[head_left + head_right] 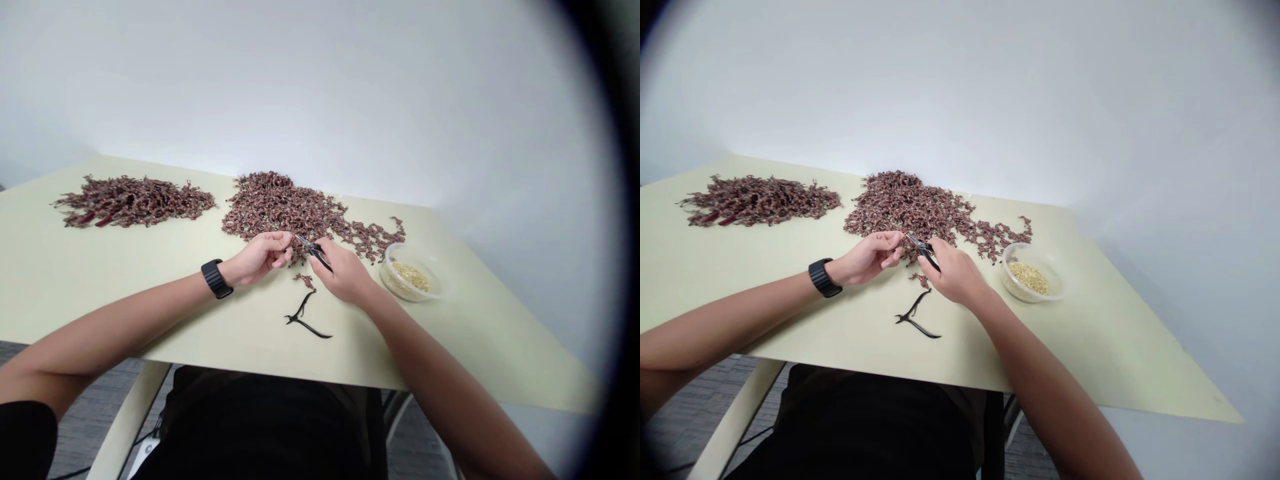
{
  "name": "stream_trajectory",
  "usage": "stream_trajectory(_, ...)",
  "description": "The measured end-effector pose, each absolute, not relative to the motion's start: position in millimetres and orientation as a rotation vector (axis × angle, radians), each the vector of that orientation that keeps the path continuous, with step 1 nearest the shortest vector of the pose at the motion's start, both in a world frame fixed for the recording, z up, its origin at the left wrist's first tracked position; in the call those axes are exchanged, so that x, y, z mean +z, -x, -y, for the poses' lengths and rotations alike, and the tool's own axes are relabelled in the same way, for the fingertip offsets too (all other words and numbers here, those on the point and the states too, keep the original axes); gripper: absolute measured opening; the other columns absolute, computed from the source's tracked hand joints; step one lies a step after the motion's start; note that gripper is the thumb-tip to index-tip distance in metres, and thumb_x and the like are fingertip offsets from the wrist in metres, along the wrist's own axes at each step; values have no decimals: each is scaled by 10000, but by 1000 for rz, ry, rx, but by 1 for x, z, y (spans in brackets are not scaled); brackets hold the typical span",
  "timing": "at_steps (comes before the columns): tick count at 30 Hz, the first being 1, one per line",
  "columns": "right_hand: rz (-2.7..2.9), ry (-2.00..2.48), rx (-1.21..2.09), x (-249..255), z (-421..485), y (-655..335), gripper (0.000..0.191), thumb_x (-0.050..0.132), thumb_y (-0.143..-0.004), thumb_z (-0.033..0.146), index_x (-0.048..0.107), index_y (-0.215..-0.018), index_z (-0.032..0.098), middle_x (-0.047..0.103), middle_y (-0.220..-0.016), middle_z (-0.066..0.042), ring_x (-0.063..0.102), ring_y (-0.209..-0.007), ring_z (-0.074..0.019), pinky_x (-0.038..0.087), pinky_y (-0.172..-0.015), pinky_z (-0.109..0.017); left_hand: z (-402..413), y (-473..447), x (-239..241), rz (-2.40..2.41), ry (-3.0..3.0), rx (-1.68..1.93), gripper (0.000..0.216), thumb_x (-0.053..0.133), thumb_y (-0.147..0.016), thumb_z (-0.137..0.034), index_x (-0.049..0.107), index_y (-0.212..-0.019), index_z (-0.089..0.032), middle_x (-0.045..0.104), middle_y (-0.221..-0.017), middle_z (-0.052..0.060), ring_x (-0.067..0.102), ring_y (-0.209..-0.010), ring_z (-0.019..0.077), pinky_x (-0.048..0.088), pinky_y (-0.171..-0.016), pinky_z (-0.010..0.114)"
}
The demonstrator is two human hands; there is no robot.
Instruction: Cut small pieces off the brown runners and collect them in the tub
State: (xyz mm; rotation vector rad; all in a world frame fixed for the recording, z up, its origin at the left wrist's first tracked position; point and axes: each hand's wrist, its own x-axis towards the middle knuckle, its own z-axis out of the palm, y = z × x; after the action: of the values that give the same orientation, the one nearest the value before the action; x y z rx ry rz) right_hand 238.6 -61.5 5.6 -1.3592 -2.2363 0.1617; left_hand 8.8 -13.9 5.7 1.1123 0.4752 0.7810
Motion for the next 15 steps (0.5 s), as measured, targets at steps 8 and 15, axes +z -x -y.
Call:
stream_trajectory(8, 2235, 1379, 206, 8, 64, -233, 280, 383, -1036, 456, 518, -1023, 211, 644, -911, -76, 575, -773, -228, 383, -688, -319, 18, -11, 6, -486, -1184, 837, 276, 673, -914, -311, 496, -764, -161, 561, -680, 9, 391, -519, 71, 268, -509, 218)
stream_trajectory(15, 2232, 1393, 158, 9, 66, -233, 277, 389, -1034, 460, 516, -1019, 215, 646, -907, -76, 575, -757, -229, 370, -674, -317, 19, -13, 5, -488, -1182, 850, 265, 666, -903, -272, 480, -749, -161, 568, -685, 10, 396, -520, 68, 269, -515, 219)
